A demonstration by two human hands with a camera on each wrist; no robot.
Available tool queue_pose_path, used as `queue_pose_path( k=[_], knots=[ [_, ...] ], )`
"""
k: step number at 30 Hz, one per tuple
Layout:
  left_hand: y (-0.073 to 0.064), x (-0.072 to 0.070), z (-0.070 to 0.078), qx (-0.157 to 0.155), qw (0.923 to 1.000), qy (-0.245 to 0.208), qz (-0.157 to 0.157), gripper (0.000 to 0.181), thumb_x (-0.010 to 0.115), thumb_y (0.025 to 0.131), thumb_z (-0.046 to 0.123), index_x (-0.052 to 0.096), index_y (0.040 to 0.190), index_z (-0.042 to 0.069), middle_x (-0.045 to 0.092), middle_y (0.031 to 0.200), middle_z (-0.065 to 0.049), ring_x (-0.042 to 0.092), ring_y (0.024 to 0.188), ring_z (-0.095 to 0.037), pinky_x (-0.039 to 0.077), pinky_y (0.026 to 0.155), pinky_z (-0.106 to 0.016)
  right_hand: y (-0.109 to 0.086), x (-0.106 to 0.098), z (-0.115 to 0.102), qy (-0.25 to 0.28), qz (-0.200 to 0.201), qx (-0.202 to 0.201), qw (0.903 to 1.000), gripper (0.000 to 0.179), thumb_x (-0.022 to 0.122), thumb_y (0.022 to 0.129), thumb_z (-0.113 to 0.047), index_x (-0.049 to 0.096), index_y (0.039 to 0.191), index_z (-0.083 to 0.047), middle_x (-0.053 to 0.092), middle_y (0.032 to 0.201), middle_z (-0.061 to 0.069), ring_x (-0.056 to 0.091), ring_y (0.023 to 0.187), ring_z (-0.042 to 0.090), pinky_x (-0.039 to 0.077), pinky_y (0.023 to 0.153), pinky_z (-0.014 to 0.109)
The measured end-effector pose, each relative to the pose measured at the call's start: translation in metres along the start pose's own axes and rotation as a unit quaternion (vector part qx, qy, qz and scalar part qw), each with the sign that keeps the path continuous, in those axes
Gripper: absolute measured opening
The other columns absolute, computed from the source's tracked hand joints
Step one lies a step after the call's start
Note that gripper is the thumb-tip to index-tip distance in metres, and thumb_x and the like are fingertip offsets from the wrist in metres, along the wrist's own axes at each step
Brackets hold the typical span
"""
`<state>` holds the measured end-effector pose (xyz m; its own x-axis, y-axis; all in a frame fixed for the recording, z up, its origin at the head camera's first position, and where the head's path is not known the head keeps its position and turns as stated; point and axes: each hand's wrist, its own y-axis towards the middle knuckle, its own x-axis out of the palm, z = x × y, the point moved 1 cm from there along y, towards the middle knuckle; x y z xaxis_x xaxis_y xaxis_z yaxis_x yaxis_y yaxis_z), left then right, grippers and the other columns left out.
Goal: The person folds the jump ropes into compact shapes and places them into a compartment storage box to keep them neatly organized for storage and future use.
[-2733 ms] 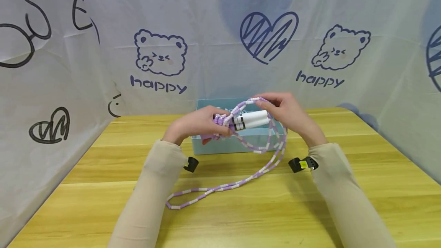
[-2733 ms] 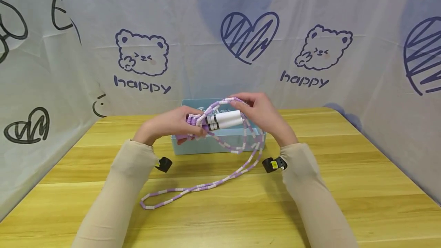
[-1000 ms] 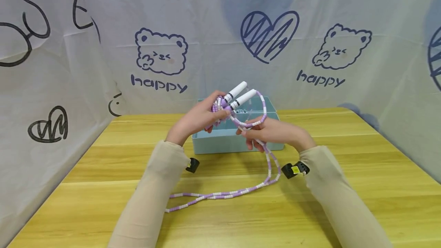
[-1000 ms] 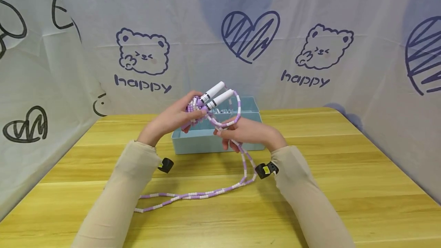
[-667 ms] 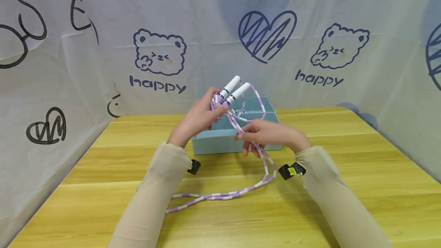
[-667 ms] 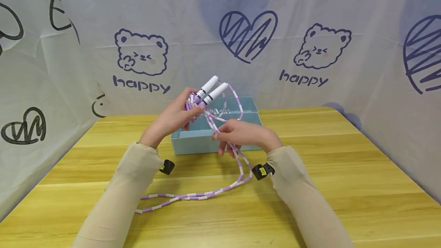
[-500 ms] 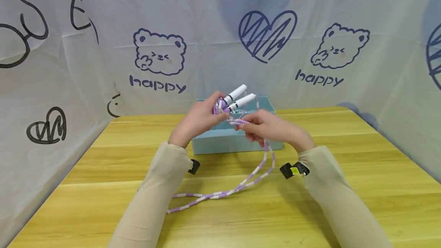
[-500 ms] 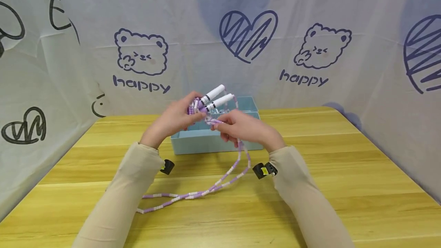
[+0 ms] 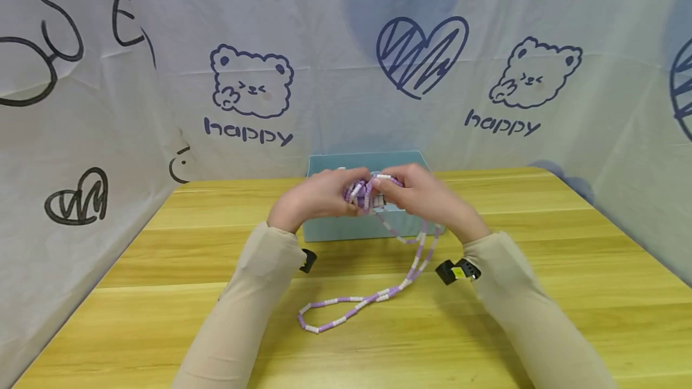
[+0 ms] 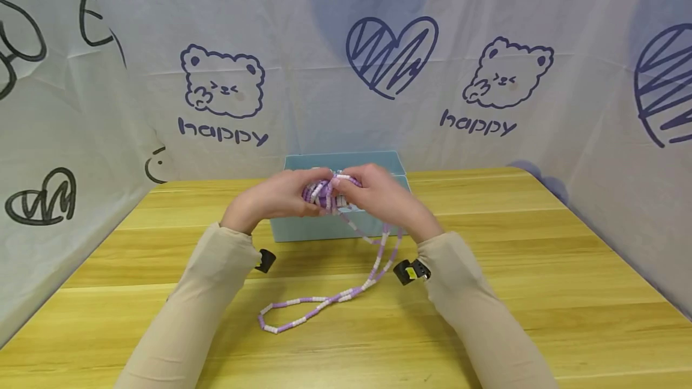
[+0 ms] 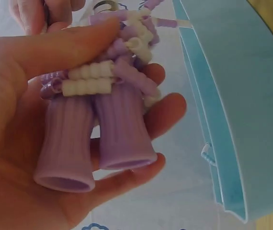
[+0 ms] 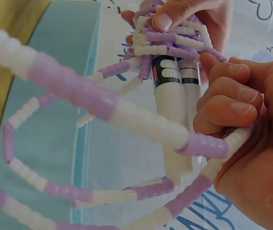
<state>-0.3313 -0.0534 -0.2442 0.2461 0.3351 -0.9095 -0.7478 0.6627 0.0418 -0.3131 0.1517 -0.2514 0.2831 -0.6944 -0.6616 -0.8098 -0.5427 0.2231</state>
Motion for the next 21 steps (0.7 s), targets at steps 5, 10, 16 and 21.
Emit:
queue_pose_path(
  k=[5,10,16,21],
  knots=[
    [-0.001,0.003,0.002,-0.015,0.9996,-0.016,-0.018,0.053,0.076,0.084,0.020,0.054,0.133,0.021,0.061,0.109,0.000,0.057,0.086,-0.019,0.049,0.074,-0.034,0.002,0.008,-0.002,0.031,0.004,0.004,0.9995,0.033,0.048,0.105,-0.030,0.061,0.091,-0.003,0.042,0.061,0.006,0.037,0.048,0.017,0.033,0.046,0.027],
    [0.002,0.011,0.001,-0.038,0.9962,-0.068,-0.038,0.069,0.079,0.083,0.033,0.047,0.143,0.026,0.063,0.103,0.002,0.059,0.068,-0.020,0.052,0.059,-0.034,0.002,0.011,-0.002,0.046,0.011,0.007,0.9989,0.036,0.048,0.105,-0.030,0.054,0.084,-0.002,0.042,0.060,0.007,0.037,0.046,0.018,0.035,0.045,0.027],
    [0.003,0.013,-0.001,-0.029,0.9973,-0.064,-0.020,0.042,0.075,0.085,0.044,0.060,0.119,0.025,0.065,0.084,0.001,0.057,0.060,-0.018,0.050,0.055,-0.034,0.002,0.003,0.002,0.053,0.037,0.003,0.9979,0.033,0.053,0.103,-0.032,0.063,0.087,-0.004,0.041,0.059,0.006,0.035,0.045,0.015,0.033,0.043,0.028],
    [0.003,0.012,-0.002,-0.030,0.9975,-0.059,-0.024,0.028,0.071,0.088,0.045,0.062,0.105,0.025,0.064,0.080,-0.001,0.056,0.057,-0.018,0.050,0.052,-0.034,-0.004,-0.013,0.005,0.034,0.065,0.020,0.9971,0.025,0.064,0.096,-0.036,0.073,0.094,-0.013,0.037,0.057,0.003,0.032,0.045,0.016,0.030,0.042,0.028]
  ],
)
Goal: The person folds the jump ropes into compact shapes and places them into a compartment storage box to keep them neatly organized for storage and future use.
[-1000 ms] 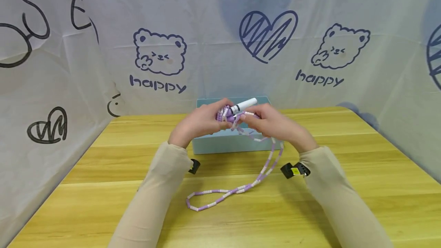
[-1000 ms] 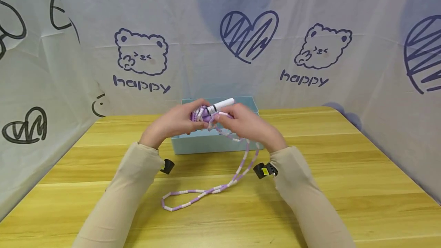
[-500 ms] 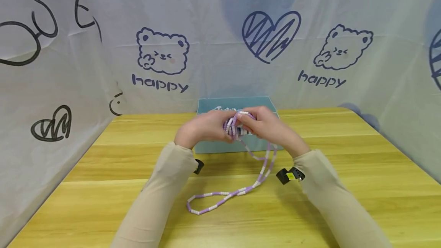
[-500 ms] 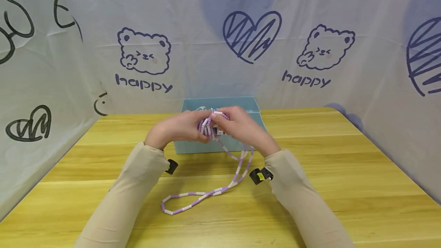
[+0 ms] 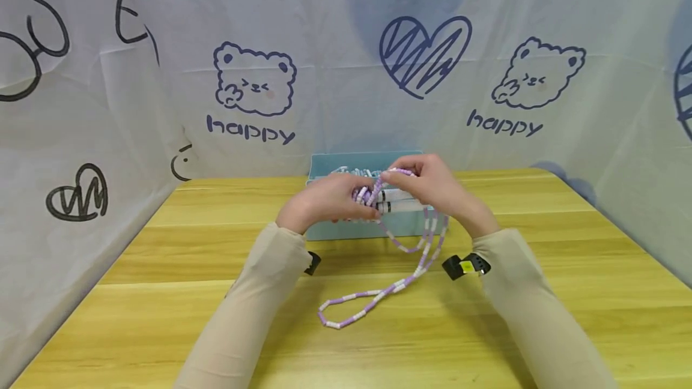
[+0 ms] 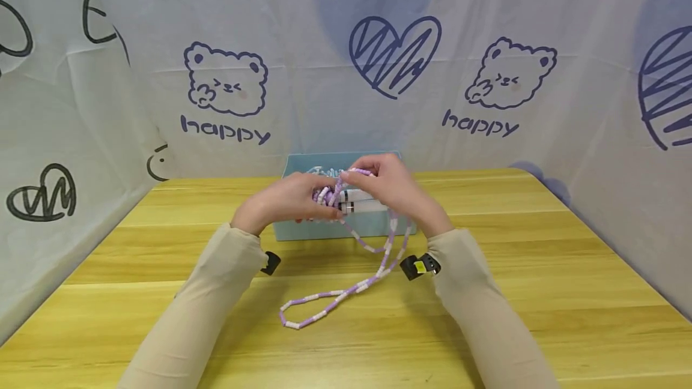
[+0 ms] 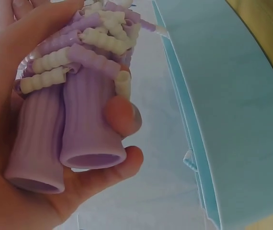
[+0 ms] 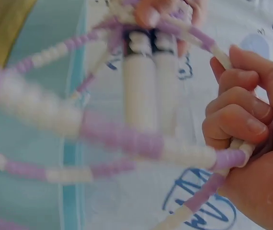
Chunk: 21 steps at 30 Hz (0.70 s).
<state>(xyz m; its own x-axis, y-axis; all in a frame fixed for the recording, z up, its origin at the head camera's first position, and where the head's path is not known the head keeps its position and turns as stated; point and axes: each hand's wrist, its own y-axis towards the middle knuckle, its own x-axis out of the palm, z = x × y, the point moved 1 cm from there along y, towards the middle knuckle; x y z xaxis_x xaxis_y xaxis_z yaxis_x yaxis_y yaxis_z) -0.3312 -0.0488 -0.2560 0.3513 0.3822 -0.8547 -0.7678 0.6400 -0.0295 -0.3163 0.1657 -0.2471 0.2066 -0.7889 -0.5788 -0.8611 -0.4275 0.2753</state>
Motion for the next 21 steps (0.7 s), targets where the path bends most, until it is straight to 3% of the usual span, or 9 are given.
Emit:
queue_pose_path(
  k=[3,6,11,13,16,21],
  knots=[
    [-0.002,-0.001,0.000,0.000,1.0000,0.002,0.005,0.025,0.072,0.088,0.045,0.063,0.102,0.026,0.064,0.080,-0.001,0.055,0.057,-0.018,0.049,0.051,-0.034,-0.004,-0.011,0.000,-0.010,0.000,0.015,0.9998,0.023,0.069,0.093,-0.038,0.073,0.097,-0.016,0.036,0.056,0.003,0.032,0.046,0.017,0.030,0.043,0.028],
    [-0.003,-0.002,0.000,0.003,1.0000,0.003,0.009,0.022,0.072,0.087,0.044,0.063,0.101,0.029,0.064,0.081,0.000,0.055,0.057,-0.018,0.049,0.050,-0.034,-0.007,-0.020,0.002,-0.009,-0.014,0.019,0.9997,0.023,0.071,0.092,-0.036,0.072,0.101,-0.016,0.048,0.060,0.005,0.035,0.048,0.016,0.032,0.044,0.027],
    [-0.006,-0.003,-0.001,0.010,0.9996,-0.024,-0.009,0.018,0.073,0.087,0.041,0.066,0.098,0.029,0.064,0.079,-0.001,0.054,0.057,-0.019,0.050,0.051,-0.037,-0.010,-0.029,0.006,0.005,-0.024,0.020,0.9995,0.026,0.072,0.091,-0.034,0.071,0.110,-0.016,0.069,0.088,0.008,0.048,0.062,0.018,0.038,0.051,0.026],
    [-0.007,-0.004,-0.001,0.016,0.9988,-0.043,-0.018,0.016,0.073,0.087,0.039,0.067,0.098,0.028,0.065,0.079,-0.002,0.053,0.056,-0.019,0.049,0.050,-0.036,-0.011,-0.031,0.009,0.006,-0.019,0.019,0.9996,0.027,0.071,0.092,-0.034,0.072,0.113,-0.017,0.070,0.092,0.008,0.048,0.062,0.018,0.039,0.051,0.027],
    [-0.008,-0.007,0.000,0.034,0.9957,-0.081,-0.028,0.015,0.073,0.087,0.035,0.068,0.099,0.026,0.065,0.080,-0.005,0.052,0.054,-0.018,0.048,0.049,-0.034,-0.010,-0.032,0.012,0.012,-0.013,0.014,0.9998,0.029,0.071,0.092,-0.033,0.072,0.116,-0.016,0.065,0.085,0.010,0.042,0.055,0.018,0.037,0.047,0.027],
    [-0.011,-0.011,0.001,0.063,0.9831,-0.167,-0.042,0.022,0.073,0.086,0.032,0.068,0.104,0.020,0.065,0.084,-0.010,0.053,0.055,-0.020,0.050,0.051,-0.035,-0.007,-0.031,0.017,0.038,-0.016,0.012,0.9991,0.034,0.070,0.093,-0.033,0.072,0.121,-0.015,0.067,0.090,0.011,0.056,0.063,0.021,0.049,0.054,0.029]
  ],
)
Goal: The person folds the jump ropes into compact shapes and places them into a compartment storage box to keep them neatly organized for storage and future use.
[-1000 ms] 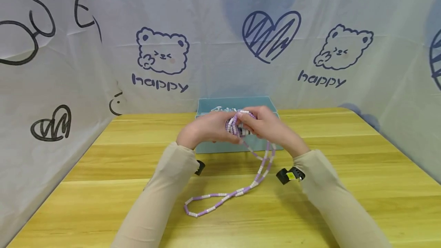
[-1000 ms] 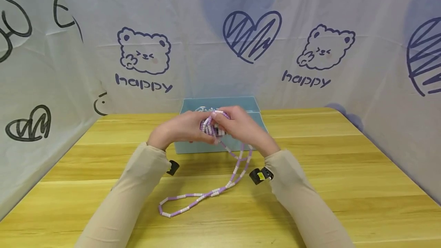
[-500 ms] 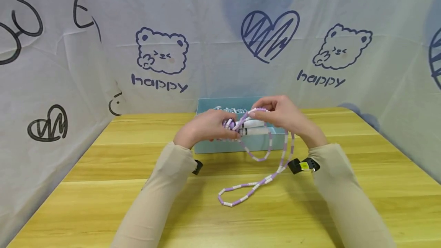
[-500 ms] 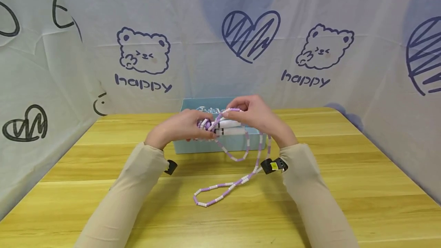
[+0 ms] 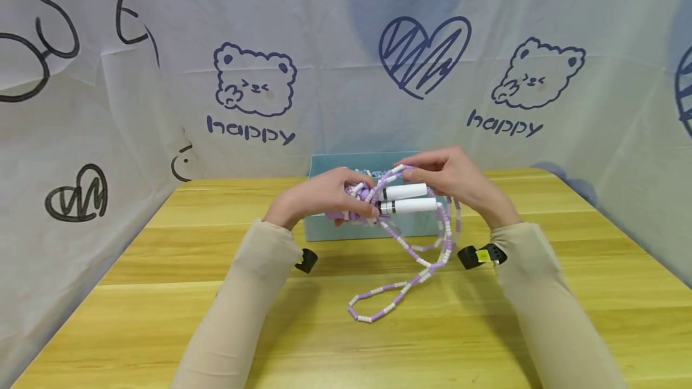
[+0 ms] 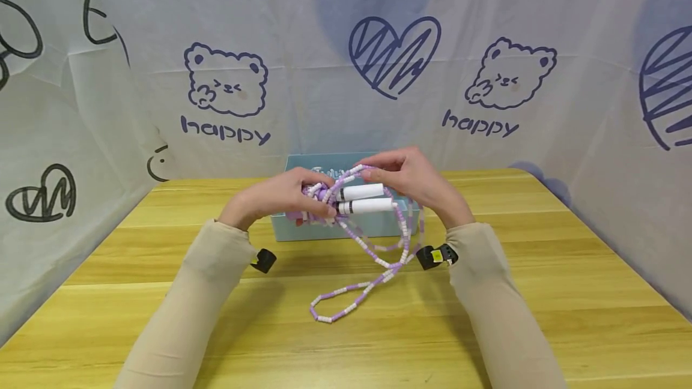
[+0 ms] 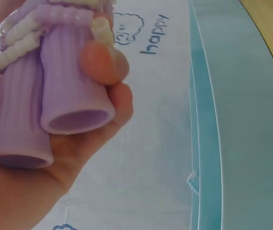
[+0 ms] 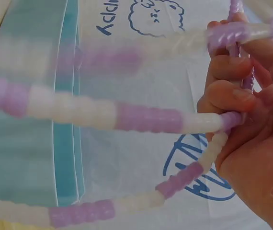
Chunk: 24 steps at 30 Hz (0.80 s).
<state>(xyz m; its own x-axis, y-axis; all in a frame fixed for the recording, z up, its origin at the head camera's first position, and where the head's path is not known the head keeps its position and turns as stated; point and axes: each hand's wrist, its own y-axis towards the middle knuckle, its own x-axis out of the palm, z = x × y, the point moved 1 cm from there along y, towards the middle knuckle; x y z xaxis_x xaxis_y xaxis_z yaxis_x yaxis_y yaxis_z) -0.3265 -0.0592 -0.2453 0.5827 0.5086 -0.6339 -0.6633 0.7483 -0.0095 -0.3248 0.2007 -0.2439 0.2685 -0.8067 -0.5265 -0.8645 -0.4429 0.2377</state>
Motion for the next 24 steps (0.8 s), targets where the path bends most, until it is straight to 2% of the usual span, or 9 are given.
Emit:
queue_pose_path(
  k=[4,6,8,11,13,15,18,20,24],
  knots=[
    [-0.003,-0.003,0.001,0.021,0.9976,-0.066,-0.006,0.031,0.073,0.085,0.035,0.065,0.109,0.016,0.064,0.088,-0.015,0.054,0.056,-0.023,0.051,0.050,-0.035,0.003,0.000,0.002,0.027,-0.017,-0.012,0.9994,0.034,0.066,0.096,-0.020,0.067,0.127,-0.008,0.069,0.106,0.010,0.063,0.080,0.023,0.055,0.066,0.032],
    [-0.003,-0.004,0.002,0.027,0.9948,-0.099,-0.004,0.038,0.073,0.085,0.035,0.061,0.117,0.019,0.064,0.092,-0.018,0.055,0.057,-0.025,0.051,0.049,-0.036,0.004,0.001,0.004,0.043,-0.029,-0.019,0.9985,0.033,0.062,0.096,-0.010,0.064,0.129,-0.003,0.068,0.097,0.011,0.060,0.072,0.020,0.053,0.061,0.029],
    [-0.004,-0.005,0.003,0.031,0.9912,-0.129,0.000,0.048,0.073,0.085,0.033,0.053,0.128,0.028,0.062,0.098,-0.020,0.056,0.057,-0.025,0.051,0.048,-0.036,0.004,0.003,0.004,0.052,-0.049,-0.038,0.9968,0.034,0.056,0.096,-0.002,0.062,0.129,0.000,0.062,0.080,0.014,0.053,0.061,0.018,0.047,0.052,0.026],
    [-0.004,-0.005,0.003,0.038,0.9867,-0.158,0.008,0.068,0.074,0.086,0.031,0.037,0.142,0.044,0.059,0.106,-0.023,0.056,0.058,-0.027,0.050,0.048,-0.037,0.006,0.010,0.005,0.050,-0.073,-0.049,0.9949,0.023,0.052,0.098,-0.007,0.066,0.112,0.005,0.050,0.064,0.018,0.042,0.049,0.021,0.037,0.045,0.027],
    [-0.004,-0.005,0.003,0.051,0.9857,-0.160,0.010,0.069,0.071,0.087,0.030,0.036,0.144,0.048,0.056,0.112,-0.022,0.056,0.061,-0.028,0.051,0.049,-0.038,0.008,0.016,0.005,0.030,-0.086,-0.063,0.9939,0.022,0.050,0.099,-0.011,0.063,0.097,0.006,0.050,0.061,0.021,0.043,0.047,0.024,0.037,0.044,0.029],
    [-0.003,-0.006,0.003,0.060,0.9858,-0.156,0.017,0.063,0.069,0.089,0.030,0.041,0.144,0.045,0.055,0.114,-0.021,0.057,0.063,-0.030,0.052,0.050,-0.040,0.011,0.023,0.007,0.015,-0.079,-0.054,0.9953,0.022,0.052,0.100,-0.014,0.061,0.092,0.004,0.057,0.067,0.018,0.051,0.053,0.023,0.044,0.049,0.029],
    [-0.003,-0.007,0.001,0.060,0.9864,-0.148,0.038,0.049,0.066,0.091,0.031,0.052,0.137,0.034,0.056,0.114,-0.017,0.058,0.066,-0.031,0.054,0.052,-0.042,0.014,0.031,0.012,0.019,-0.100,-0.040,0.9940,0.026,0.045,0.105,-0.014,0.064,0.101,0.002,0.065,0.078,0.015,0.057,0.059,0.022,0.048,0.054,0.029],
    [-0.003,-0.008,-0.001,0.052,0.9861,-0.147,0.056,0.044,0.066,0.092,0.032,0.054,0.135,0.031,0.058,0.111,-0.017,0.059,0.065,-0.030,0.054,0.053,-0.042,0.014,0.035,0.014,0.050,-0.121,-0.018,0.9912,0.028,0.040,0.107,-0.014,0.063,0.111,0.001,0.067,0.087,0.015,0.059,0.065,0.022,0.051,0.059,0.030],
    [-0.004,-0.011,-0.004,0.037,0.9831,-0.156,0.089,0.042,0.065,0.093,0.032,0.054,0.133,0.029,0.061,0.104,-0.019,0.059,0.061,-0.028,0.053,0.052,-0.040,0.014,0.043,0.016,0.068,-0.160,-0.010,0.9847,0.033,0.034,0.108,-0.014,0.059,0.110,0.008,0.064,0.082,0.020,0.059,0.061,0.023,0.052,0.057,0.033]
  ],
)
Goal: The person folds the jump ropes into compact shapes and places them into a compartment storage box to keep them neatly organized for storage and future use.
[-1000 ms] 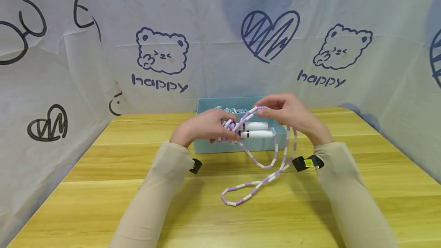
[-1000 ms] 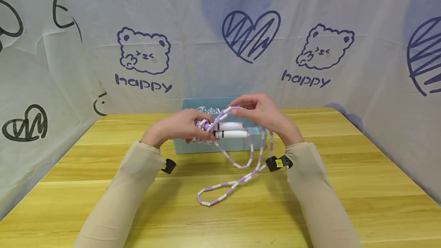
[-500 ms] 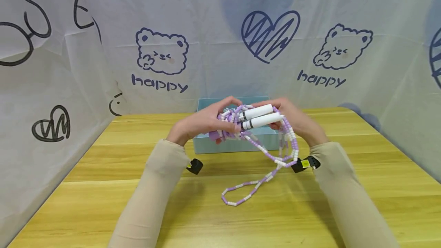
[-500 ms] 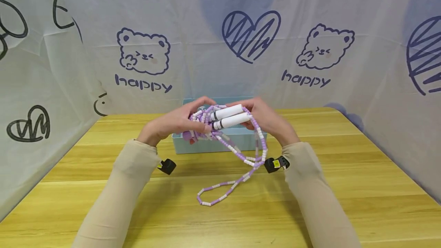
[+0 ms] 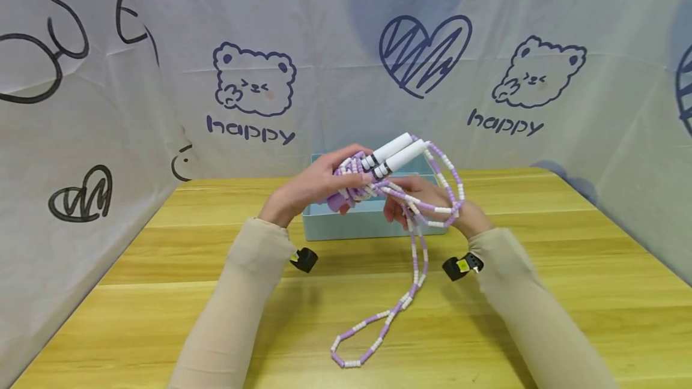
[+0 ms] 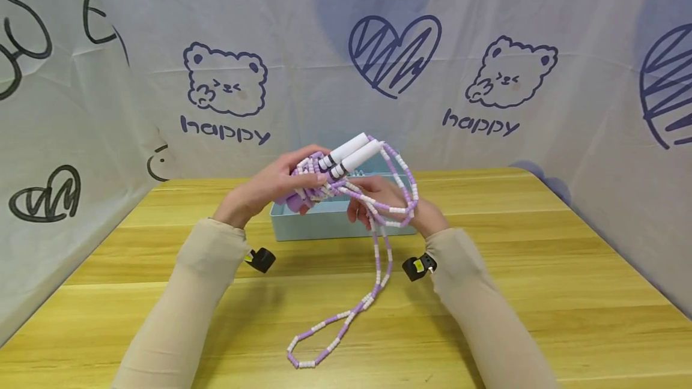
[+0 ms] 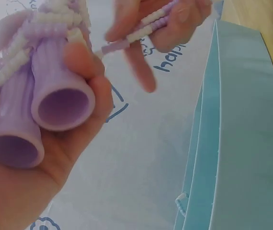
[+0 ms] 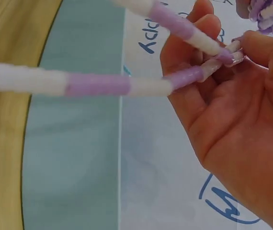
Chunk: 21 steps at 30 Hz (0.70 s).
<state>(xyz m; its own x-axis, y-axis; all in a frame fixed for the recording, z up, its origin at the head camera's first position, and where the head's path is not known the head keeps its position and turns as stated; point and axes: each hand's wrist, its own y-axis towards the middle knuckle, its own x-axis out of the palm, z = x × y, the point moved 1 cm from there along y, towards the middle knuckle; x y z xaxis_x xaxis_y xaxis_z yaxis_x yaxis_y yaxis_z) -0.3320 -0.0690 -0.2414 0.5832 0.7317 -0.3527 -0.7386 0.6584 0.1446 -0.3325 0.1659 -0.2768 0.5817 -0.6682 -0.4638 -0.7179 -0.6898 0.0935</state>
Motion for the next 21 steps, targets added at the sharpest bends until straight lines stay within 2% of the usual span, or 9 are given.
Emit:
queue_pose_path(
  k=[3,6,10,12,14,17,19,21],
  knots=[
    [0.000,-0.003,-0.001,-0.003,0.9997,-0.004,0.024,0.042,0.065,0.094,0.033,0.054,0.134,0.029,0.061,0.101,-0.020,0.058,0.059,-0.027,0.052,0.051,-0.039,0.002,0.004,0.002,-0.017,-0.012,0.005,0.9998,0.036,0.036,0.107,-0.021,0.056,0.120,0.006,0.063,0.079,0.018,0.059,0.061,0.022,0.052,0.058,0.034],
    [0.001,-0.005,-0.003,-0.005,0.9989,-0.013,0.045,0.047,0.064,0.095,0.032,0.048,0.139,0.034,0.060,0.105,-0.020,0.058,0.059,-0.026,0.052,0.051,-0.037,0.003,0.007,0.006,-0.008,-0.032,0.026,0.9991,0.039,0.037,0.107,-0.025,0.050,0.133,0.002,0.059,0.079,0.017,0.057,0.063,0.024,0.052,0.061,0.035],
    [0.002,-0.009,-0.005,-0.012,0.9970,-0.022,0.073,0.058,0.062,0.097,0.032,0.036,0.147,0.046,0.057,0.109,-0.021,0.058,0.061,-0.027,0.053,0.052,-0.036,0.002,0.009,0.010,-0.009,-0.049,0.065,0.9967,0.035,0.039,0.108,-0.027,0.049,0.134,-0.006,0.057,0.082,0.017,0.054,0.067,0.025,0.050,0.066,0.035],
    [0.002,-0.010,-0.007,-0.013,0.9960,-0.014,0.088,0.059,0.061,0.098,0.032,0.033,0.148,0.048,0.056,0.111,-0.020,0.058,0.062,-0.027,0.054,0.053,-0.037,0.002,0.009,0.009,-0.024,-0.048,0.077,0.9956,0.035,0.039,0.108,-0.027,0.051,0.132,-0.005,0.058,0.082,0.018,0.055,0.066,0.024,0.050,0.066,0.036],
    [0.003,-0.011,-0.008,-0.016,0.9947,0.001,0.101,0.059,0.061,0.097,0.032,0.035,0.148,0.046,0.055,0.112,-0.019,0.058,0.064,-0.028,0.054,0.054,-0.038,0.001,0.008,0.008,-0.041,-0.045,0.083,0.9947,0.037,0.039,0.108,-0.026,0.053,0.131,-0.002,0.059,0.079,0.017,0.056,0.064,0.023,0.051,0.063,0.036],
    [0.004,-0.013,-0.010,-0.019,0.9919,0.034,0.121,0.058,0.062,0.097,0.031,0.037,0.149,0.041,0.054,0.114,-0.016,0.058,0.069,-0.030,0.054,0.053,-0.039,0.000,0.004,0.003,-0.039,-0.039,0.088,0.9947,0.037,0.038,0.108,-0.023,0.054,0.129,0.003,0.058,0.075,0.014,0.055,0.058,0.022,0.053,0.059,0.038],
    [0.005,-0.013,-0.010,-0.024,0.9876,0.076,0.135,0.057,0.062,0.096,0.030,0.039,0.148,0.039,0.056,0.112,-0.013,0.058,0.070,-0.030,0.054,0.052,-0.037,-0.002,0.000,-0.001,-0.045,-0.034,0.088,0.9945,0.036,0.039,0.108,-0.022,0.057,0.126,0.003,0.057,0.072,0.012,0.053,0.056,0.020,0.054,0.055,0.037],
    [0.005,-0.014,-0.012,-0.030,0.9799,0.131,0.147,0.054,0.062,0.096,0.031,0.041,0.146,0.038,0.059,0.108,-0.010,0.058,0.068,-0.029,0.053,0.051,-0.036,-0.005,-0.003,-0.008,-0.058,-0.025,0.083,0.9945,0.032,0.042,0.107,-0.022,0.060,0.121,0.002,0.055,0.070,0.010,0.051,0.054,0.018,0.052,0.052,0.034]
  ],
)
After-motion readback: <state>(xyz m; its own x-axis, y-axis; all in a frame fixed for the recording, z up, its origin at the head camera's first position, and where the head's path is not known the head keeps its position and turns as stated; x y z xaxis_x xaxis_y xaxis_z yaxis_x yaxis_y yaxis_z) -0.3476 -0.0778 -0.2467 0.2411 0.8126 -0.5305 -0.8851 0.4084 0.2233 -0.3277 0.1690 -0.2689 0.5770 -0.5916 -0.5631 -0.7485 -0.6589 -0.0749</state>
